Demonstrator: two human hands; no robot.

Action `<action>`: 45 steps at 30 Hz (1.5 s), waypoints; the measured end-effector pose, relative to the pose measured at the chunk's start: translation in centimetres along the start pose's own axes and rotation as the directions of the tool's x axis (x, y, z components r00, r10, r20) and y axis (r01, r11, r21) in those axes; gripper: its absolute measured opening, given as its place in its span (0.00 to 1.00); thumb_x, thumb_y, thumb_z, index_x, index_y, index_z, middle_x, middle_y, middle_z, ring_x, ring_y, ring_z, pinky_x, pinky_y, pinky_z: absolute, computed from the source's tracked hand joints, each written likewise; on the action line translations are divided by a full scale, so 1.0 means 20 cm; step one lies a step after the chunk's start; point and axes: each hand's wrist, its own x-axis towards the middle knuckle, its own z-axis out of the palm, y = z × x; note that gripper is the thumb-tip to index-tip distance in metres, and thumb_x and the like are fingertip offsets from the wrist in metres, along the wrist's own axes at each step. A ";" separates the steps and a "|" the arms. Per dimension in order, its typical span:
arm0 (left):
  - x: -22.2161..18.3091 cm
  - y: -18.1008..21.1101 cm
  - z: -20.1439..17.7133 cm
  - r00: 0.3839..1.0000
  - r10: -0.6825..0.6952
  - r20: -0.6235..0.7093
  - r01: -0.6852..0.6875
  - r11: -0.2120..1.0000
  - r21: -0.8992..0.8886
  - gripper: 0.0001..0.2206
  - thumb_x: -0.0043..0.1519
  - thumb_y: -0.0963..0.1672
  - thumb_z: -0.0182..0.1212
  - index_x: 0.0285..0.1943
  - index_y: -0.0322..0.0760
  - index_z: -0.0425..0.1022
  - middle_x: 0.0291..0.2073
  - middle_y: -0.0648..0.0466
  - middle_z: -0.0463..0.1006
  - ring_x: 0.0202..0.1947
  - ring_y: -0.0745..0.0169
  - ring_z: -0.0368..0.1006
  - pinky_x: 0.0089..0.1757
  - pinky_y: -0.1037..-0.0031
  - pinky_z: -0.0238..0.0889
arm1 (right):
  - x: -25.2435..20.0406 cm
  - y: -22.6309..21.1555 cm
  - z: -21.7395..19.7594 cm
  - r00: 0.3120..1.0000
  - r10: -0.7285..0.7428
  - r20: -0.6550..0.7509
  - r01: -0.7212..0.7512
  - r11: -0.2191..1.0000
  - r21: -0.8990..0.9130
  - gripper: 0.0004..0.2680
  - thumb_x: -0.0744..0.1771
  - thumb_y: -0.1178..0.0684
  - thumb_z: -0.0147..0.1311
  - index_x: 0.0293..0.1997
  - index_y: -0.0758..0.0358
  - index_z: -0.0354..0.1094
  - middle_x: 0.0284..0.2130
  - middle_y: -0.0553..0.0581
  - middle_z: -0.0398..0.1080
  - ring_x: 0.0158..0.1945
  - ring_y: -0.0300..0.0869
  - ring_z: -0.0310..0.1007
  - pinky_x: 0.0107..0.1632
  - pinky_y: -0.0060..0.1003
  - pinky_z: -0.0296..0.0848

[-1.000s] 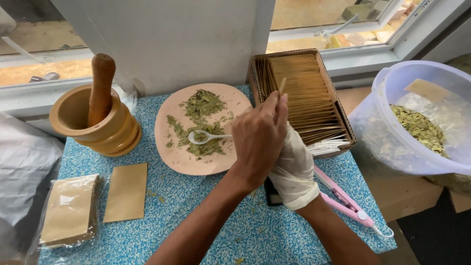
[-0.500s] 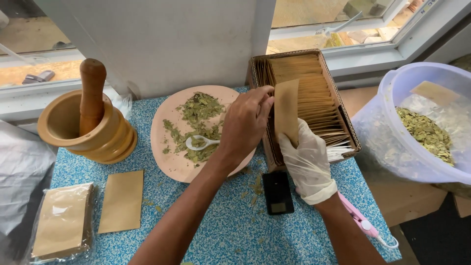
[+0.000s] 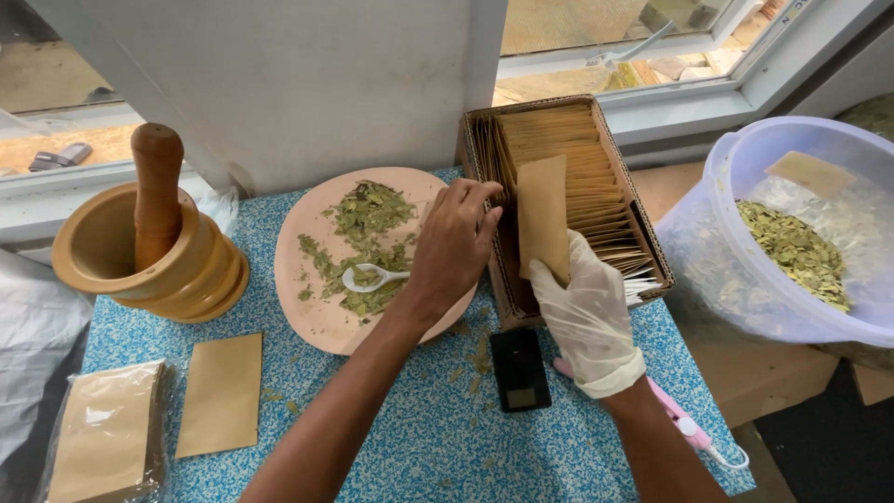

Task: Filling small paper bags with dried tea leaves and sealing them using a handheld heat sealer.

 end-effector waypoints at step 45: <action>0.24 0.20 0.10 0.922 0.358 0.148 -0.380 0.760 0.527 0.13 0.71 0.42 0.66 0.62 0.33 0.80 0.46 0.45 0.86 0.44 0.51 0.83 0.46 0.61 0.80 | 0.59 -0.06 -0.43 0.587 -0.686 0.430 0.809 0.508 -0.295 0.08 0.72 0.51 0.62 0.50 0.63 0.82 0.40 0.59 0.83 0.38 0.47 0.82 0.42 0.41 0.82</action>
